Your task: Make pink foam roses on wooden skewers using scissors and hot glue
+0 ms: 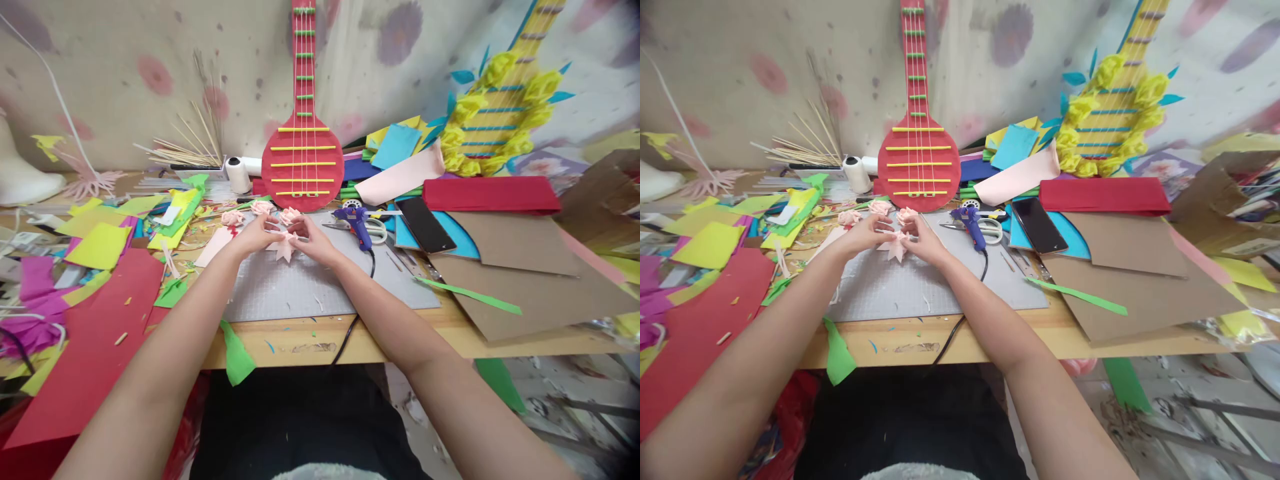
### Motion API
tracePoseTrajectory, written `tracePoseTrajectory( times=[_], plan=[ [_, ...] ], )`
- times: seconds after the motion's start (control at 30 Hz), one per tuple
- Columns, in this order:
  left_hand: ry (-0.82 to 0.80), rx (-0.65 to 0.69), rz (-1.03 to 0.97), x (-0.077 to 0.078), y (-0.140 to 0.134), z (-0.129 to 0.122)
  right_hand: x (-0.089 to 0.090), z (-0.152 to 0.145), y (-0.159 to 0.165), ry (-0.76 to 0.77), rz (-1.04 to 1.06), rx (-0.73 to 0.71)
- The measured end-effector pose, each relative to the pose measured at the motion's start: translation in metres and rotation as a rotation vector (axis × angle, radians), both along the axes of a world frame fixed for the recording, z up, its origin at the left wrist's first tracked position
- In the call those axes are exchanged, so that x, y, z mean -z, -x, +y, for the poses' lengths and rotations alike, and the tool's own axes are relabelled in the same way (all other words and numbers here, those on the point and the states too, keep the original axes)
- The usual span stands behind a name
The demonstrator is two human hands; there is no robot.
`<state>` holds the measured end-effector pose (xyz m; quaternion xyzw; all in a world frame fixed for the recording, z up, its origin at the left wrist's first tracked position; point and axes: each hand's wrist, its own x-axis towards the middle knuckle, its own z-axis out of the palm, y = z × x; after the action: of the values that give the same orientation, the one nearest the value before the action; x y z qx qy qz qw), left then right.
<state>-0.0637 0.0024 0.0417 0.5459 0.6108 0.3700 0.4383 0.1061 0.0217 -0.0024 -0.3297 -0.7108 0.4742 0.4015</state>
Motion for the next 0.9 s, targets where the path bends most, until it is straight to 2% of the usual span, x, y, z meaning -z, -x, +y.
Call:
tracePoseTrajectory(
  times=[0.3, 0.57, 0.7, 0.77, 0.9],
  plan=[
    [0.056, -0.129, -0.213, 0.005, -0.005, -0.003, -0.008, 0.011, -0.032, 0.021, 0.053, 0.032],
    [0.137, -0.024, -0.173, -0.005, -0.019, -0.005, -0.004, 0.009, -0.024, 0.072, 0.108, -0.016],
    [0.141, -0.018, -0.167, -0.005, -0.019, -0.006, -0.005, 0.007, -0.021, 0.085, 0.111, 0.000],
    [0.137, -0.040, -0.164, -0.005, -0.015, -0.006, -0.005, 0.010, -0.021, 0.070, 0.126, 0.042],
    [0.125, -0.077, -0.217, -0.006, 0.003, -0.003, -0.003, 0.020, -0.028, 0.005, 0.097, 0.255]
  ],
)
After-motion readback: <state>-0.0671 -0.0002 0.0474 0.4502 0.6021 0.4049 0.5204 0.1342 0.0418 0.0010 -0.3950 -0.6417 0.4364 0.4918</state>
